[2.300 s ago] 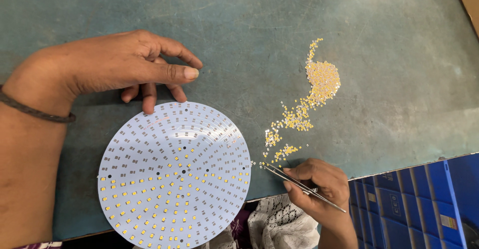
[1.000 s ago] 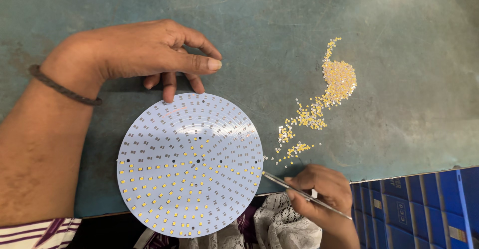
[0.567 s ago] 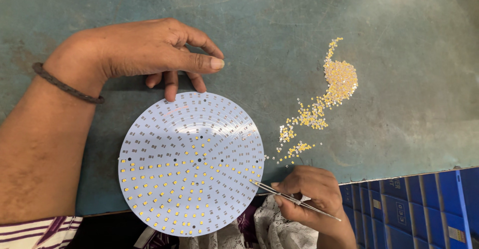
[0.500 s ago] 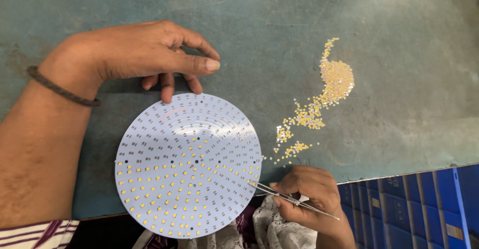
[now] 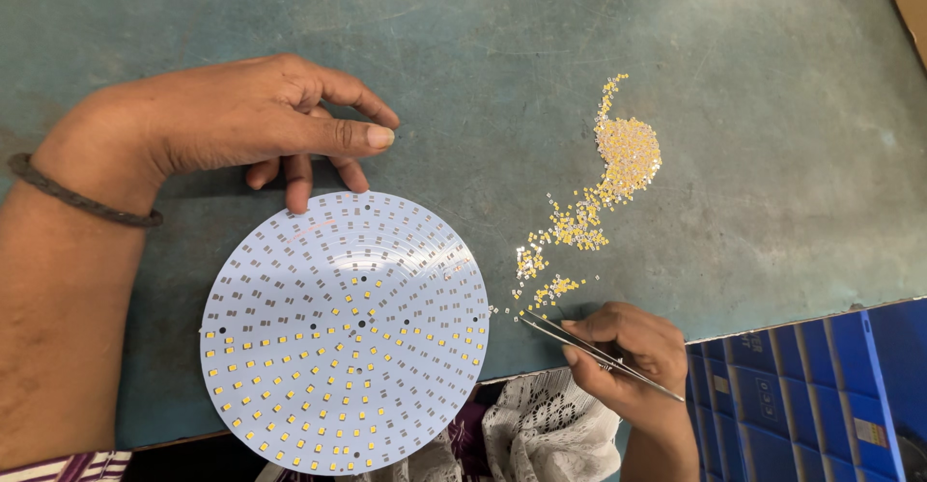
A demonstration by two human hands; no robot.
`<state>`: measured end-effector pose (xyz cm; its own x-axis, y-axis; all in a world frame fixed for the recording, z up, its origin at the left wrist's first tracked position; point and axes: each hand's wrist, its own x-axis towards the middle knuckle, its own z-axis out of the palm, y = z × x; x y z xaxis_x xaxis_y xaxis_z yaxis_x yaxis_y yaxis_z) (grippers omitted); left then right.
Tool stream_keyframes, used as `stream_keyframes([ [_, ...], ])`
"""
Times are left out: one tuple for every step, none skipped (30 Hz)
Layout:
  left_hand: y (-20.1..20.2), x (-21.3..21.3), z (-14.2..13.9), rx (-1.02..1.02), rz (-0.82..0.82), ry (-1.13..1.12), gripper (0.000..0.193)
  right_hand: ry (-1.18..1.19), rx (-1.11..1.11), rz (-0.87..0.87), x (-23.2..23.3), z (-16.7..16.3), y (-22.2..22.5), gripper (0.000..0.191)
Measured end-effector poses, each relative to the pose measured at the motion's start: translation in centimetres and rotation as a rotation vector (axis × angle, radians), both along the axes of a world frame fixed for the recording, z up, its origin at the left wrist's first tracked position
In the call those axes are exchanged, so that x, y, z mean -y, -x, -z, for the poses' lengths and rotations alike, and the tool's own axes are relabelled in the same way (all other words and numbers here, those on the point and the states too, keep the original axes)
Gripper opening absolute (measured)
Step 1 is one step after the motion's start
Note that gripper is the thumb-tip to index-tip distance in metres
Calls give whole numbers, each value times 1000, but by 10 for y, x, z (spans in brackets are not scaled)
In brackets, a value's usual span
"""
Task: The person uses tweezers to pick small yellow LED components one at a time from a pile on the workbench and places them onto the empty pads of a circular LED circuit board, steadily filling more positions as the episode progresses.
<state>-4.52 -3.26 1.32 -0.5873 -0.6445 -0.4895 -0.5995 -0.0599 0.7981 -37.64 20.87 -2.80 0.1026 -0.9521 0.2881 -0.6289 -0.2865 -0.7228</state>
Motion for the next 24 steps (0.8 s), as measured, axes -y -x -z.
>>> stream_keyframes([
  [0,0,0,5,-1,7,66,12,9,-9,1,0,-1,20],
  [0,0,0,4,-4,4,66,24,18,-18,1,0,-1,21],
  [0,0,0,4,-8,2,65,13,12,-1,1,0,-1,20],
  [0,0,0,1,-9,-1,65,1,6,17,0,-1,-1,19],
  [0,0,0,-2,-10,-4,65,-10,0,34,0,-1,-1,18],
  [0,0,0,-8,-8,-7,66,-17,4,38,0,-1,-1,18],
  [0,0,0,-14,-6,-11,66,-24,9,41,0,-1,-1,18],
  [0,0,-1,-9,-6,-5,65,-31,14,44,0,-1,-1,18],
  [0,0,-1,-4,-6,0,65,-18,7,26,1,-1,-1,19],
  [0,0,-1,-2,-4,6,65,-4,1,8,1,-1,-1,19],
  [1,0,0,1,-2,12,64,10,-5,-11,2,-1,-2,20],
  [1,0,0,3,1,18,65,14,0,-17,2,-1,-3,20],
  [0,0,1,6,2,25,65,19,6,-26,2,-2,-4,20],
  [-1,1,1,-22,20,21,66,24,12,-37,3,-3,-5,20],
  [-1,2,2,-50,39,15,67,14,15,-53,4,-3,-8,19],
  [-2,3,2,-77,56,9,68,3,18,-69,5,-3,-11,19],
  [-3,3,3,-83,54,9,68,-9,23,-85,6,-3,-14,18],
  [-2,3,3,-90,53,9,68,-2,25,-138,7,-2,-19,17],
  [-3,3,4,-98,53,11,68,6,26,-190,8,0,-24,17],
  [-3,3,3,-103,44,7,68,15,26,-241,10,0,-28,16],
  [-3,2,3,-110,37,3,68,15,22,-263,12,1,-31,16],
  [-3,2,2,-118,31,-1,68,15,17,-284,13,0,-33,17],
  [-3,2,2,-122,28,-2,68,15,11,-303,14,0,-35,18],
  [-2,1,1,-126,25,-2,68,19,9,-300,15,-1,-37,18],
])
